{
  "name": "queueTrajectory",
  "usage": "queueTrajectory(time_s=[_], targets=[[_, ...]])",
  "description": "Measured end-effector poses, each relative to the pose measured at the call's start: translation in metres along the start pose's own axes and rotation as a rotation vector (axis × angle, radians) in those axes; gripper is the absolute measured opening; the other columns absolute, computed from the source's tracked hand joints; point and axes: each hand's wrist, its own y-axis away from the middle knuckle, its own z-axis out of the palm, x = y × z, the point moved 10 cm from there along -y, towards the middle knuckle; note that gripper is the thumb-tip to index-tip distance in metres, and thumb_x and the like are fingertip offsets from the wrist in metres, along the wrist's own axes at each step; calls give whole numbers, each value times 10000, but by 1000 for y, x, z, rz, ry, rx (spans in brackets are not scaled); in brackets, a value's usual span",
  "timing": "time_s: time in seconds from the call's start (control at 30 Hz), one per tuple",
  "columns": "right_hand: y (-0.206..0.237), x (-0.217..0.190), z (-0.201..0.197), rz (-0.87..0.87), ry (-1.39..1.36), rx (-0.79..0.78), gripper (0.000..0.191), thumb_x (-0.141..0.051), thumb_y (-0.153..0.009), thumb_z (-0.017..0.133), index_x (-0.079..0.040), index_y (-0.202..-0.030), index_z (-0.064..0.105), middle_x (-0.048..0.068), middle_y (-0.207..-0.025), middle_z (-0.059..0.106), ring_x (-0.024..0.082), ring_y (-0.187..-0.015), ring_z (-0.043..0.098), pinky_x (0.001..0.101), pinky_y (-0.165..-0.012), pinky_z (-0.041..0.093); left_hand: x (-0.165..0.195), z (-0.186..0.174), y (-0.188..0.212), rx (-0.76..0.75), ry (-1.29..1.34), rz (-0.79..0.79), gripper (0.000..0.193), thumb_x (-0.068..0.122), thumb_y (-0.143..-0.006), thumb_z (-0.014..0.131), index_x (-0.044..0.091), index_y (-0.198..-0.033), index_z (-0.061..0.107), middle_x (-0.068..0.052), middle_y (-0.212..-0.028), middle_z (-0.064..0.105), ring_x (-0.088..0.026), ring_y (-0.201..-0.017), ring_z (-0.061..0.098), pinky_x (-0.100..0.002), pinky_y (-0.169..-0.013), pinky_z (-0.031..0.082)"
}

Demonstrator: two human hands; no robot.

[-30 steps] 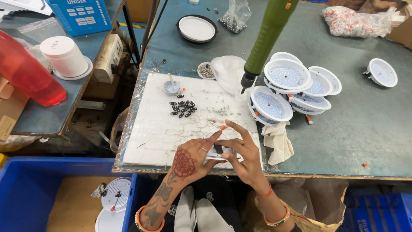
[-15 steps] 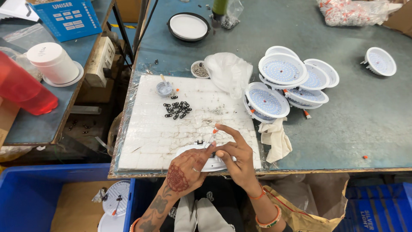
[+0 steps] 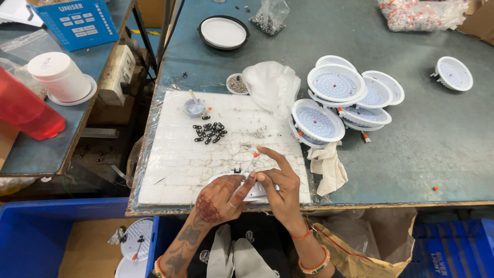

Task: The person places small black components onto white circular LED modules on a workbench. They use a green handheld tool to apply material to the components and repeat this process for several modules.

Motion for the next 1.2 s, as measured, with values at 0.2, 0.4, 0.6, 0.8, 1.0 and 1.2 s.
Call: queueTrajectory(time_s=[0.2, 0.4, 0.6, 0.8, 1.0, 1.2], targets=[[-5, 2, -4, -48, 0, 40, 256, -170, -996, 647, 36, -876, 740, 201, -1339, 691, 162, -914, 711, 270, -705, 517, -7, 10, -7, -36, 37, -40, 805, 216, -830, 853, 43, -1521, 478, -102, -914, 686, -236, -846, 710, -365, -802, 610], [-19, 84, -35, 257, -383, 212, 236, -206, -983, 630, -63, -1155, 706, 121, -1042, 707, 137, -866, 735, 251, -774, 622, -25, 9, -14, 30, 21, -161, 724, 295, -834, 866, 92, -1458, 558, -83, -847, 705, -212, -740, 703, -339, -678, 591], [-48, 156, -29, 202, 233, 38, 108, -75, -892, 704, -52, -973, 772, 61, -953, 716, 176, -720, 732, 287, -622, 582, -15, 0, -9, 99, -10, -158, 729, 319, -819, 877, 112, -1449, 574, -92, -843, 695, -221, -744, 711, -338, -679, 595], [-63, 185, 8, 105, 447, -99, 80, -114, -851, 749, -84, -913, 789, 71, -879, 715, 234, -650, 679, 352, -629, 532, -16, -1, -7, 118, -3, -178, 726, 304, -823, 871, 111, -1454, 570, -99, -855, 693, -238, -767, 716, -347, -701, 594], [-71, 200, 21, 57, 463, -183, 123, -89, -859, 701, -100, -928, 803, 104, -870, 712, 290, -717, 681, 396, -674, 522, -15, -2, -8, 144, -15, -162, 661, 317, -819, 868, 97, -1391, 624, -111, -818, 695, -238, -741, 715, -344, -673, 593], [-72, 216, 30, -165, 550, -319, 107, -72, -837, 643, -57, -872, 743, 135, -925, 697, 341, -902, 669, 448, -828, 522, -21, 3, -5, 136, -45, -161, 573, 276, -801, 867, 34, -1290, 694, -152, -798, 719, -269, -680, 696, -372, -599, 571]])
